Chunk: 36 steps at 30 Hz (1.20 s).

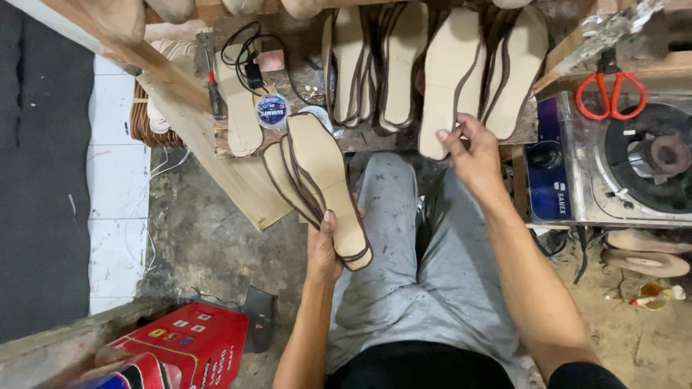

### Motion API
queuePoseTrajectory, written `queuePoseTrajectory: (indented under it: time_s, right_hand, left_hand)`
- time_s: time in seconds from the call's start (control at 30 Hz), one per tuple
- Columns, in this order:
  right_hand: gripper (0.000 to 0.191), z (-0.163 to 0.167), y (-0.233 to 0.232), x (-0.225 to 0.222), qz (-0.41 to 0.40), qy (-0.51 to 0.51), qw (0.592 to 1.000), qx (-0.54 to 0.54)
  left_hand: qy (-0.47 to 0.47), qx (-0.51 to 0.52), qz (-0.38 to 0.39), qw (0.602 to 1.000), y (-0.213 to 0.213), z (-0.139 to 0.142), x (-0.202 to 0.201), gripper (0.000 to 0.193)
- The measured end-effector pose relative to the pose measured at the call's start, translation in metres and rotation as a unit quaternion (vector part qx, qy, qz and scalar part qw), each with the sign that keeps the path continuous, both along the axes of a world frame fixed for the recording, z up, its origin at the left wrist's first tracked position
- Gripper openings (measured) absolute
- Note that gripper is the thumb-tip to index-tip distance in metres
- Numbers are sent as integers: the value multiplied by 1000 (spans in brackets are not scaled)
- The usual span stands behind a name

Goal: The person sits on the floor of a shoe workshop and uses scissors to cut the rubber band ties from a stack of insoles resting on their lap. They then pair the insoles, place them on the workbench, and stack the brown insoles together.

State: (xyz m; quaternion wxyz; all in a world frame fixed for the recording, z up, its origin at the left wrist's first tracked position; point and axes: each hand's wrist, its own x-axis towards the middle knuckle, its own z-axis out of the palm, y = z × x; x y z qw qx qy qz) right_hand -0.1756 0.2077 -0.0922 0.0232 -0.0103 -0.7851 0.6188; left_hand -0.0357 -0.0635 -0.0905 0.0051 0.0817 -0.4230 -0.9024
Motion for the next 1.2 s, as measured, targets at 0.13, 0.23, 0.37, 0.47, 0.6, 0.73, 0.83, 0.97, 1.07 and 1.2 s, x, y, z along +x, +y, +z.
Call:
queuePoseTrajectory:
  time_s: [0.13,0.23,0.37,0.47,0.6,0.73,0.83,0.97,1.07,1.2]
  right_hand:
    - [36,-13,39,-39,-42,-35,998,-27]
    - [47,-14,51,-45,-104,308,872,366]
    - [35,-6,28,-4,-13,126,985,121]
    - [30,5,-3,43,119,-59,991,-16]
    - [31,11,-25,84,151,-113,981,-51]
    - [25,6,-17,86,100,-180,967,-146]
    - [25,-2,1,67,42,-101,980,-167]
    - [23,-12,34,22,-64,-41,969,-236]
    - [29,-15,48,-13,-79,-29,966,-244]
    - [47,-9,42,-11,-104,19,987,-120]
  left_hand:
    - [-11,53,-27,998,8,4,1,59]
    - [-15,117,-65,991,12,1,-1,56]
    - [-76,62,-33,995,20,-17,-12,46]
    - [-83,25,0,996,30,-36,-30,39]
    - [-57,-13,2,998,46,-46,-43,33]
    - [-38,-68,-6,997,58,-29,-45,32]
    - [-61,-41,-29,997,59,-10,-40,34]
    - [-64,-24,-38,997,61,7,-34,40]
    - [-30,28,-62,997,61,12,-29,46]
    - [4,64,-81,995,58,5,-29,46]
